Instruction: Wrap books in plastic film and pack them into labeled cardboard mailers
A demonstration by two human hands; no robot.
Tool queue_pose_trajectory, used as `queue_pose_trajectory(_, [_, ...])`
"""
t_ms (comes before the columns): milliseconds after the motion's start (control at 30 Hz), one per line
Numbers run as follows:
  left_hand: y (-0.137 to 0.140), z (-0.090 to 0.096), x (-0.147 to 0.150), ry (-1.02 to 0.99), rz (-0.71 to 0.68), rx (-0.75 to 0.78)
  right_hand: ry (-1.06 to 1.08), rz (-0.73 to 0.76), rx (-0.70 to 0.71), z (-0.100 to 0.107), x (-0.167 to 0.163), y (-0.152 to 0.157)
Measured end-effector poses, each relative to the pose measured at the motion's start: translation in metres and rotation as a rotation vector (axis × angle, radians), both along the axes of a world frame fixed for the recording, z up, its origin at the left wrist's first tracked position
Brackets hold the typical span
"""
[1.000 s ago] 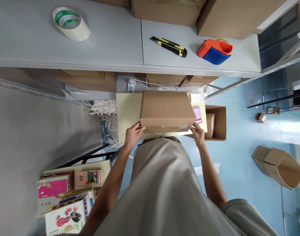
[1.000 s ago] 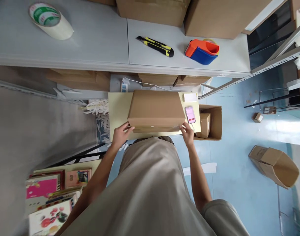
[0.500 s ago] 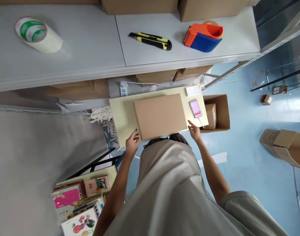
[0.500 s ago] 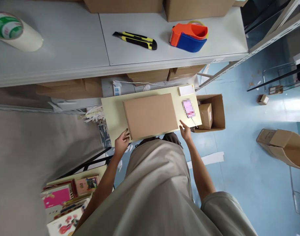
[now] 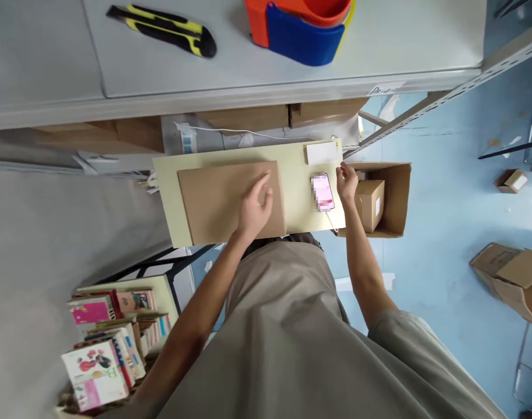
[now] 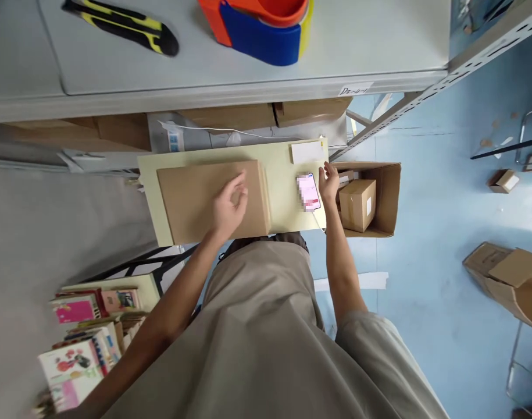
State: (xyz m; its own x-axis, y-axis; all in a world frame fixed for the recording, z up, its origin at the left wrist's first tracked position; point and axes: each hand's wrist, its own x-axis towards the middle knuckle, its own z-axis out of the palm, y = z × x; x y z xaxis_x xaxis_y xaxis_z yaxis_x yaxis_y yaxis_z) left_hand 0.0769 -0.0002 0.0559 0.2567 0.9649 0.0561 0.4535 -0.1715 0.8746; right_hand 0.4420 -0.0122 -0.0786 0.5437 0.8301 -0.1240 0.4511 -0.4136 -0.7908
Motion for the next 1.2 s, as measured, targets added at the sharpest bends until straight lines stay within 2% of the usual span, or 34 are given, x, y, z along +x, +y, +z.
queue_pose_trajectory(100, [0.018,-0.033,0.087,-0.093,-0.055,-0.215,0.009,-0.051,-0.086,-0.024,0.013,0.035])
queue_pose_trajectory(200, [0.052,-0.084,0.150,-0.023,0.038,-0.393,-0.008,-0.091,-0.146,-0.041,0.014,0.057])
queue_pose_trajectory(267, [0.076,-0.117,0.174,0.112,0.169,-0.459,-0.018,-0.086,-0.172,-0.048,0.010,0.063])
queue_pose_trajectory(333, [0.092,-0.141,0.187,0.215,0.265,-0.485,-0.012,-0.074,-0.189,-0.053,0.005,0.064])
queue_pose_trajectory(433, [0.099,-0.161,0.194,0.252,0.295,-0.479,0.022,-0.074,-0.206,-0.055,0.001,0.062])
queue_pose_trajectory(533, [0.095,-0.166,0.197,0.257,0.293,-0.467,0.062,-0.084,-0.214,-0.051,0.001,0.062])
queue_pose_trajectory(700, [0.090,-0.159,0.201,0.299,0.321,-0.441,0.055,-0.098,-0.201,-0.039,0.000,0.065])
queue_pose_trajectory(900, [0.095,-0.154,0.204,0.289,0.416,-0.446,0.017,-0.135,-0.278,-0.028,0.000,0.069])
queue_pose_trajectory(1067, [0.097,-0.159,0.204,0.258,0.438,-0.477,0.048,-0.084,-0.313,-0.026,0.011,0.070])
queue_pose_trajectory(1200, [0.095,-0.161,0.202,0.273,0.409,-0.435,0.022,0.002,-0.371,-0.024,0.013,0.071])
